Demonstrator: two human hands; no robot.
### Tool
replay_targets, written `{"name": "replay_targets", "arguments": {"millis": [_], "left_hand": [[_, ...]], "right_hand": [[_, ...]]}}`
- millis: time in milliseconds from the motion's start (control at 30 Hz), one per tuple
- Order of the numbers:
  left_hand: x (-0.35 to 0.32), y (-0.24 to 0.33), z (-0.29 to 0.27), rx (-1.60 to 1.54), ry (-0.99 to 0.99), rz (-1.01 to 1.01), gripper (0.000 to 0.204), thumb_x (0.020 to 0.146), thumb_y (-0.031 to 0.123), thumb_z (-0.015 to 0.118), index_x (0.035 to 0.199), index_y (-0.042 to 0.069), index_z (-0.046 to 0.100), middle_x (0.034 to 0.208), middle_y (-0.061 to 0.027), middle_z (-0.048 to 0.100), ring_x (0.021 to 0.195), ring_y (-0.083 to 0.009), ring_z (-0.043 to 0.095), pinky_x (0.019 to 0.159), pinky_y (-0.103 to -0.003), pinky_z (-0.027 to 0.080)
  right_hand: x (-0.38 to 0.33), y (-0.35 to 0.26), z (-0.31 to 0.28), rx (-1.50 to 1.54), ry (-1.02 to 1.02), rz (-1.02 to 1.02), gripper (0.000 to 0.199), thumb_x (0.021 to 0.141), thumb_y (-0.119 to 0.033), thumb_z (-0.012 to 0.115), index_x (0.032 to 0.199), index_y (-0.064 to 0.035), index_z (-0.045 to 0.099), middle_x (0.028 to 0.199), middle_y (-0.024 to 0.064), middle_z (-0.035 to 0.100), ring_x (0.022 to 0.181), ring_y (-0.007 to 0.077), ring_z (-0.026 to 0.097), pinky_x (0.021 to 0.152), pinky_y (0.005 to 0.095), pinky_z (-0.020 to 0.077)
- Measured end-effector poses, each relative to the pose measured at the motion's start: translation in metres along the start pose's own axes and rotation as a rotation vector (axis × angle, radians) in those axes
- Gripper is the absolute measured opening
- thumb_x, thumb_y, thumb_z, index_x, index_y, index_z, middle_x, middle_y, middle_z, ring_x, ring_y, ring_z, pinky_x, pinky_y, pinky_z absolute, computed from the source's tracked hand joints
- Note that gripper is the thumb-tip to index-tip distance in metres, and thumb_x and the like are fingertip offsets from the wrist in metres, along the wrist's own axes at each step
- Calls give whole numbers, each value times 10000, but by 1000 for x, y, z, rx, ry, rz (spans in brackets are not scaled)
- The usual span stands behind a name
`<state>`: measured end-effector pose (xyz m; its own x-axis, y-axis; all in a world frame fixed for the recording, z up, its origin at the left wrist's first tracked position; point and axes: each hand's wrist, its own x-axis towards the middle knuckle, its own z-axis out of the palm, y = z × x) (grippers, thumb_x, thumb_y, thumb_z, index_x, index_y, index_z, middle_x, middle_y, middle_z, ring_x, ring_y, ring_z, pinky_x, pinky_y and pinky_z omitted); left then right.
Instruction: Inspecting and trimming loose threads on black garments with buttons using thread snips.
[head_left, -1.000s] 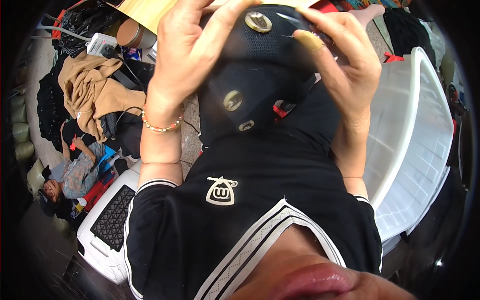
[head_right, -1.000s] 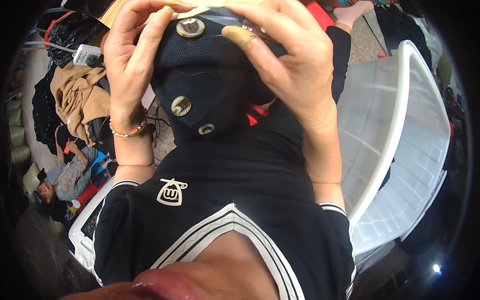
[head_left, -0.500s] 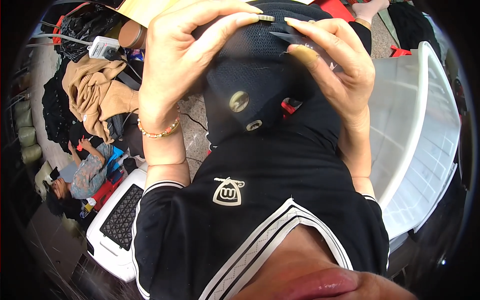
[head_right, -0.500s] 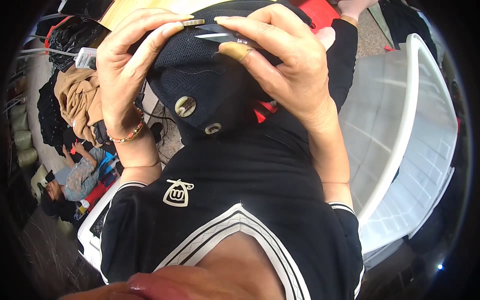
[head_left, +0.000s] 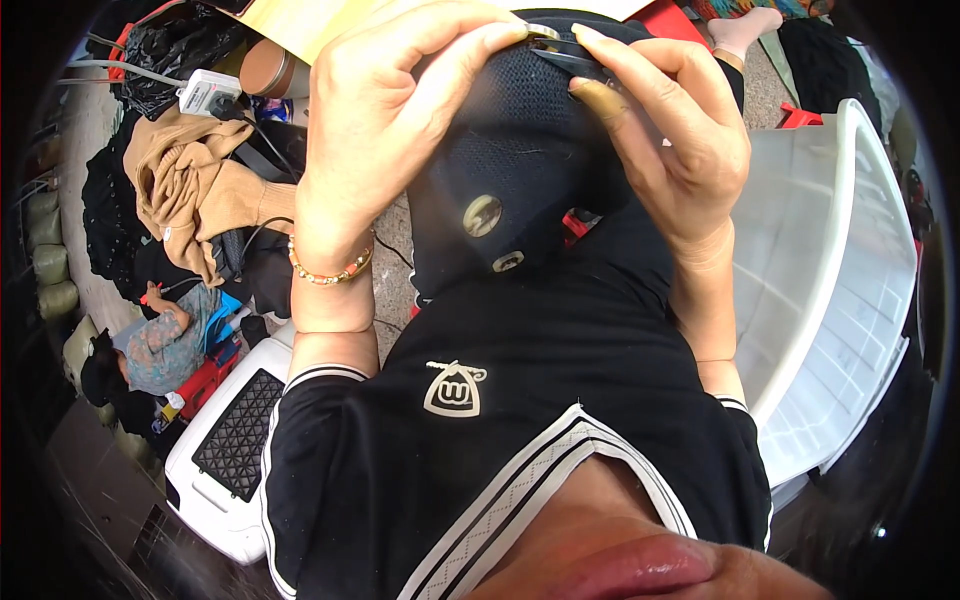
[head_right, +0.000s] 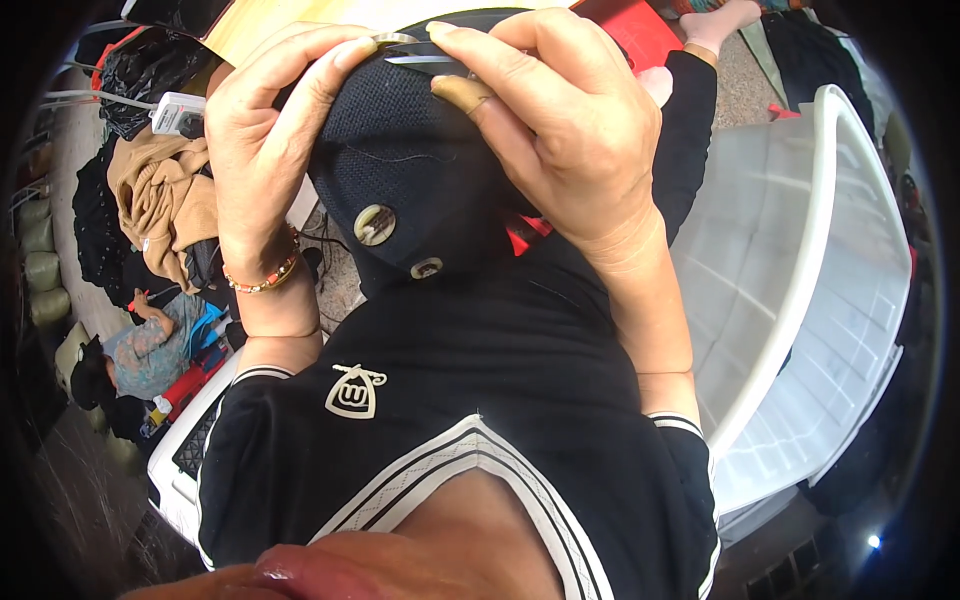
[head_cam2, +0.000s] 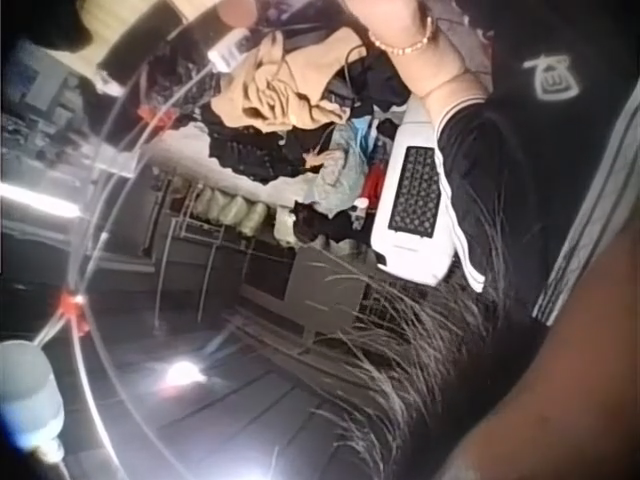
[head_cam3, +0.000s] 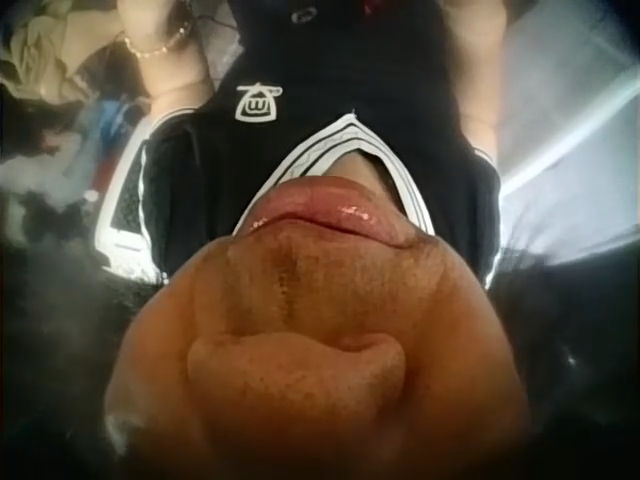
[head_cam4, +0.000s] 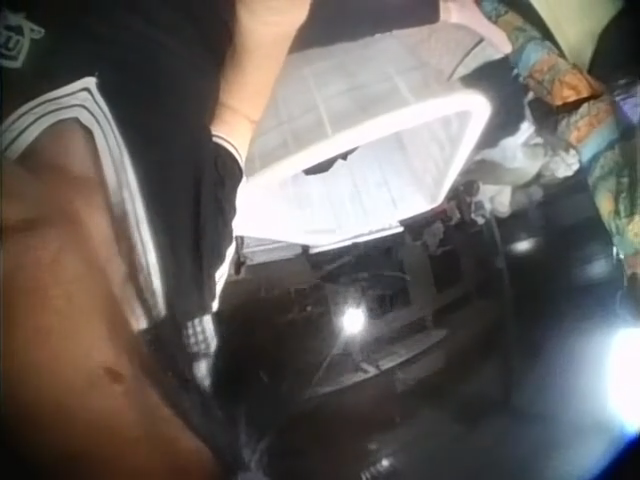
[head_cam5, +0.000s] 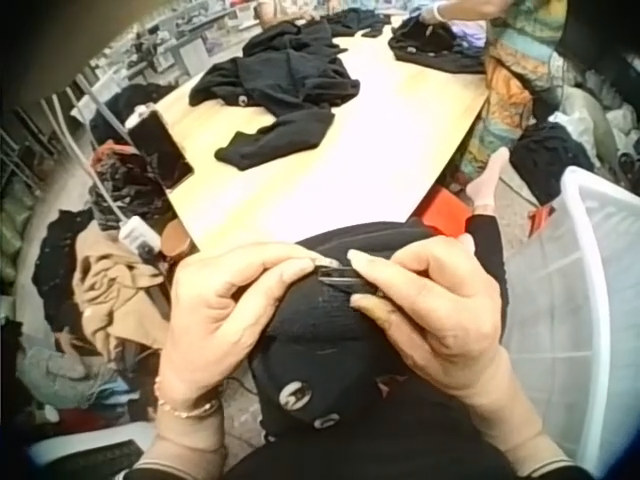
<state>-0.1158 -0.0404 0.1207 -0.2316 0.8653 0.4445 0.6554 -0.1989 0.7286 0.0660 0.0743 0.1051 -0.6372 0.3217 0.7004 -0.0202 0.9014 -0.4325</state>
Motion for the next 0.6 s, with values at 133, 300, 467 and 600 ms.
{"name": "replay_targets", "arguments": {"millis": [133, 300, 467, 600], "left_hand": [[-1, 0, 0, 7, -3, -2, 120, 898, -5, 637, 983, -49, 707, 945, -104, 705, 886, -165, 661, 814, -251, 504], [0, 2, -1, 73, 28, 28, 112, 896, -1, 640, 974, -41, 711, 939, -98, 706, 882, -163, 661, 815, -258, 507], [-3, 8, 1, 18, -3, -12, 182, 881, -25, 652, 1061, -34, 683, 1004, -90, 692, 930, -158, 650, 838, -260, 500], [-23, 13, -3, -152, 283, -208, 406, 803, -24, 746, 1176, -3, 586, 1088, -57, 631, 950, -132, 609, 852, -252, 484]], "right_hand": [[-3, 2, 6, -101, 20, -11, 402, 695, 20, 802, 1087, -16, 723, 852, 66, 599, 698, 143, 550, 603, 242, 433], [-5, 3, 12, -170, 116, -10, 336, 686, -119, 813, 1015, -117, 743, 792, 8, 599, 681, 161, 580, 585, 281, 476], [-2, 3, 11, -124, 101, -31, 327, 697, -76, 807, 1017, -91, 740, 798, 25, 605, 689, 162, 588, 593, 272, 480], [-6, 3, 6, 153, 38, 204, 298, 775, -35, 785, 1063, -25, 712, 841, 40, 611, 755, 94, 601, 621, 231, 475]]}}
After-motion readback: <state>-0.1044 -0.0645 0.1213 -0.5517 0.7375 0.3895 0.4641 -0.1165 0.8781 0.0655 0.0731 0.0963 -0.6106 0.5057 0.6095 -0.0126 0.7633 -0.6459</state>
